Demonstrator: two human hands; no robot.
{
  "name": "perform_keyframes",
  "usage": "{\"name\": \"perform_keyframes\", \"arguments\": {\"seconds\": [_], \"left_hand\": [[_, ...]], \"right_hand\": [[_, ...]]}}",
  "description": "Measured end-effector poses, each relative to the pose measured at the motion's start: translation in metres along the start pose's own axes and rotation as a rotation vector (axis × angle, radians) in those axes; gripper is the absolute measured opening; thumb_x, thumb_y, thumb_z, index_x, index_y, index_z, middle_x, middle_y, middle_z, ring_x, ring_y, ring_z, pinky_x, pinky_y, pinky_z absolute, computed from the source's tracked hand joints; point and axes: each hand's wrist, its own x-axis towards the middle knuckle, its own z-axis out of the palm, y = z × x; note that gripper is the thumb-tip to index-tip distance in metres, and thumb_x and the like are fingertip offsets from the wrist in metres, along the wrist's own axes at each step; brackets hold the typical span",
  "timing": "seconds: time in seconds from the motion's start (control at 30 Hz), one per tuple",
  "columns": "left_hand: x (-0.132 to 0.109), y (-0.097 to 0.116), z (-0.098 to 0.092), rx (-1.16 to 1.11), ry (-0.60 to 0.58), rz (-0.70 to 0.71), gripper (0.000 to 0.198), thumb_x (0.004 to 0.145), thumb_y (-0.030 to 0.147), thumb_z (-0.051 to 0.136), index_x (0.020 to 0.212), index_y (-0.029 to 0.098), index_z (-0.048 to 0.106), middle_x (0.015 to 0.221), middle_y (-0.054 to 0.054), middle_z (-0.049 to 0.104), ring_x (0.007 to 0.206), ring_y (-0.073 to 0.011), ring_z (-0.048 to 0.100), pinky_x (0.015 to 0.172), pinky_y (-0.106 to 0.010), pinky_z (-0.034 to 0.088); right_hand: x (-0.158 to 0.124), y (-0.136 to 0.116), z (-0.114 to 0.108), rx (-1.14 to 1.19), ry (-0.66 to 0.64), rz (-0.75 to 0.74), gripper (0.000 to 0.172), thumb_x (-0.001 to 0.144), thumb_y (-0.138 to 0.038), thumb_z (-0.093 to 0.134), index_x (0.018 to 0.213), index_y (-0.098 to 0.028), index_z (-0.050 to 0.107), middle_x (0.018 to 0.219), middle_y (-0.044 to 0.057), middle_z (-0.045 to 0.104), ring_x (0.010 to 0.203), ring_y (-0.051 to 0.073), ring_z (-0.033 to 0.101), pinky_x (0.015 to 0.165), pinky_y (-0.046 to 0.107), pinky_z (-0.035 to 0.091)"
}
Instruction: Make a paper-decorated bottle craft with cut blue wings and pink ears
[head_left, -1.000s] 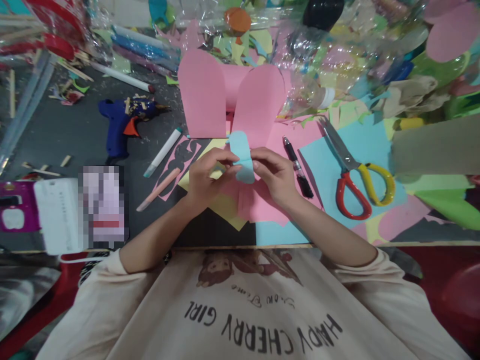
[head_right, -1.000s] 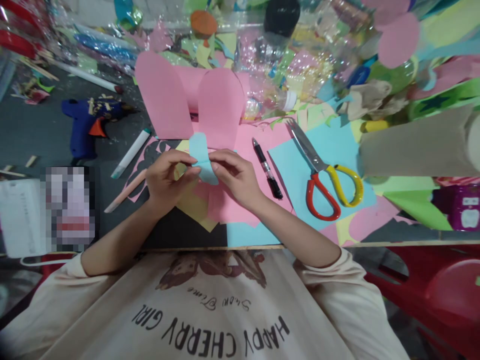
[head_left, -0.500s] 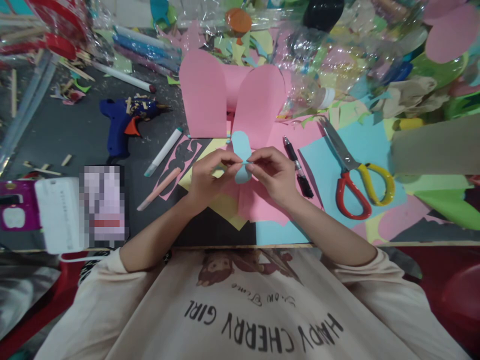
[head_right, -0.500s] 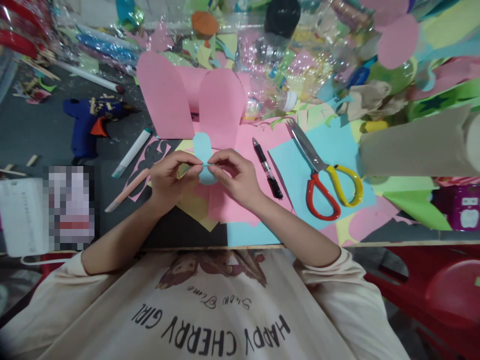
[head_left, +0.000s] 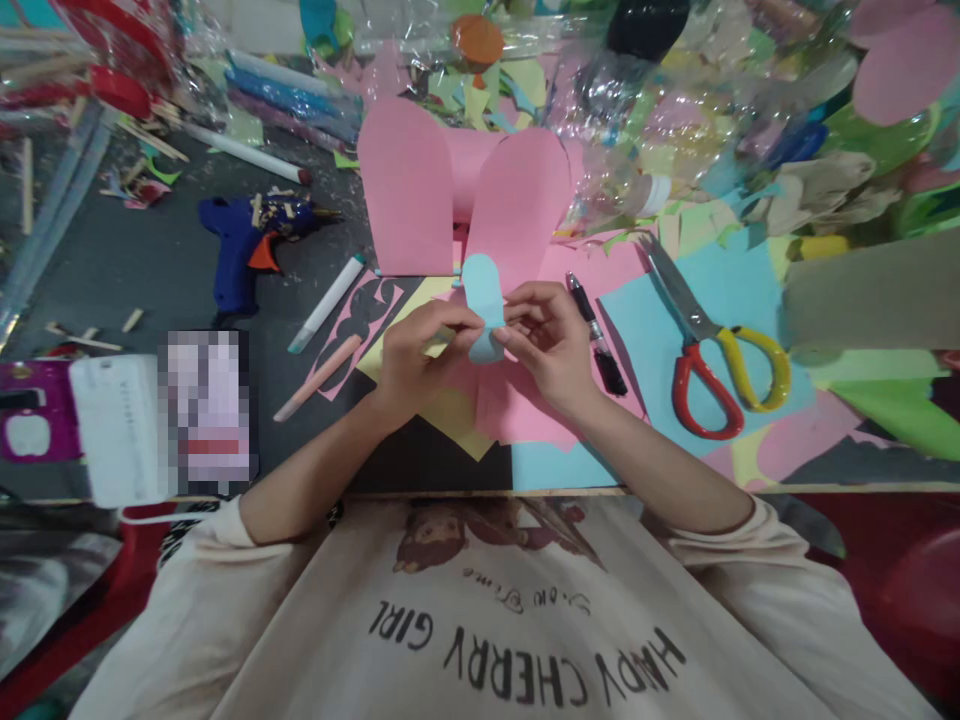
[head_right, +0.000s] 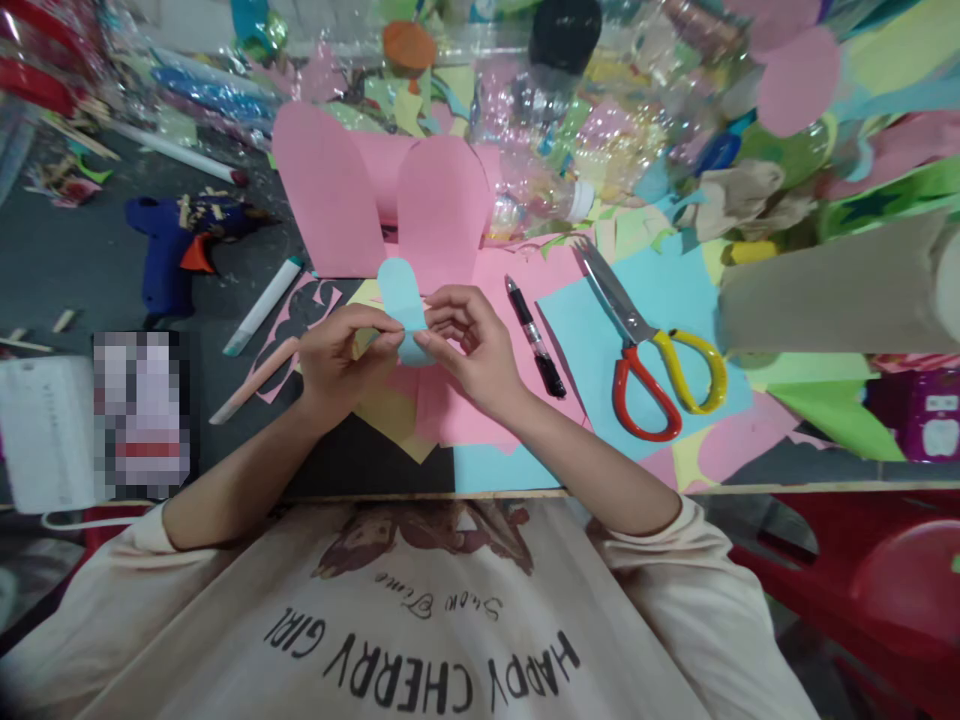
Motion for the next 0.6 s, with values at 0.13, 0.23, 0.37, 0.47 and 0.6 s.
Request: {"name": "perform_keyframes", "arguments": {"seconds": [0.13, 0.23, 0.37, 0.47, 0.6], "left_hand": [[0.0009, -0.0006, 0.0, 0.004, 0.029, 0.019, 0.008, 0.09, 0.027, 0.063, 0.085, 0.023, 0.066, 0.076, 0.003, 0.072, 0.068, -0.0107, 0.067, 0.062, -0.025, 0.053], [0.0004, 0.001, -0.0002, -0.002, 0.024, -0.005, 0.004, 0.089, 0.026, 0.064, 0.086, 0.025, 0.067, 0.076, 0.003, 0.072, 0.07, -0.0119, 0.068, 0.064, -0.026, 0.053], [-0.0003, 0.0008, -0.0004, 0.012, -0.032, -0.007, 0.012, 0.09, 0.031, 0.064, 0.098, 0.024, 0.069, 0.084, 0.0, 0.074, 0.072, -0.0127, 0.068, 0.067, -0.026, 0.053], [-0.0004, -0.0002, -0.0006, 0.051, -0.081, 0.006, 0.023, 0.093, 0.038, 0.06, 0.104, 0.021, 0.07, 0.09, -0.003, 0.075, 0.079, -0.0132, 0.068, 0.071, -0.026, 0.054], [-0.001, 0.0002, -0.0013, 0.094, -0.065, -0.019, 0.023, 0.094, 0.038, 0.058, 0.1, 0.021, 0.072, 0.089, -0.002, 0.075, 0.08, -0.0119, 0.067, 0.071, -0.023, 0.053]], "right_hand": [[0.0037, 0.0003, -0.0003, 0.002, -0.026, 0.068, 0.041, 0.067, -0.056, 0.079, 0.084, -0.024, 0.061, 0.076, -0.003, 0.063, 0.068, 0.011, 0.06, 0.066, 0.028, 0.053], [0.0042, 0.0003, -0.0009, 0.003, -0.038, 0.057, 0.036, 0.071, -0.054, 0.077, 0.078, -0.022, 0.062, 0.071, -0.004, 0.06, 0.062, 0.01, 0.056, 0.06, 0.026, 0.05], [0.003, 0.0013, -0.0012, -0.003, -0.038, 0.032, 0.033, 0.074, -0.05, 0.076, 0.075, -0.021, 0.062, 0.067, -0.005, 0.058, 0.058, 0.008, 0.05, 0.056, 0.024, 0.045], [0.002, 0.002, -0.0012, -0.02, -0.071, 0.025, 0.033, 0.076, -0.05, 0.075, 0.076, -0.02, 0.061, 0.069, -0.004, 0.057, 0.06, 0.008, 0.052, 0.059, 0.024, 0.046], [0.0006, 0.0011, -0.0011, -0.087, -0.099, 0.01, 0.035, 0.079, -0.053, 0.071, 0.078, -0.02, 0.059, 0.074, -0.003, 0.058, 0.066, 0.009, 0.055, 0.065, 0.027, 0.05]]}}
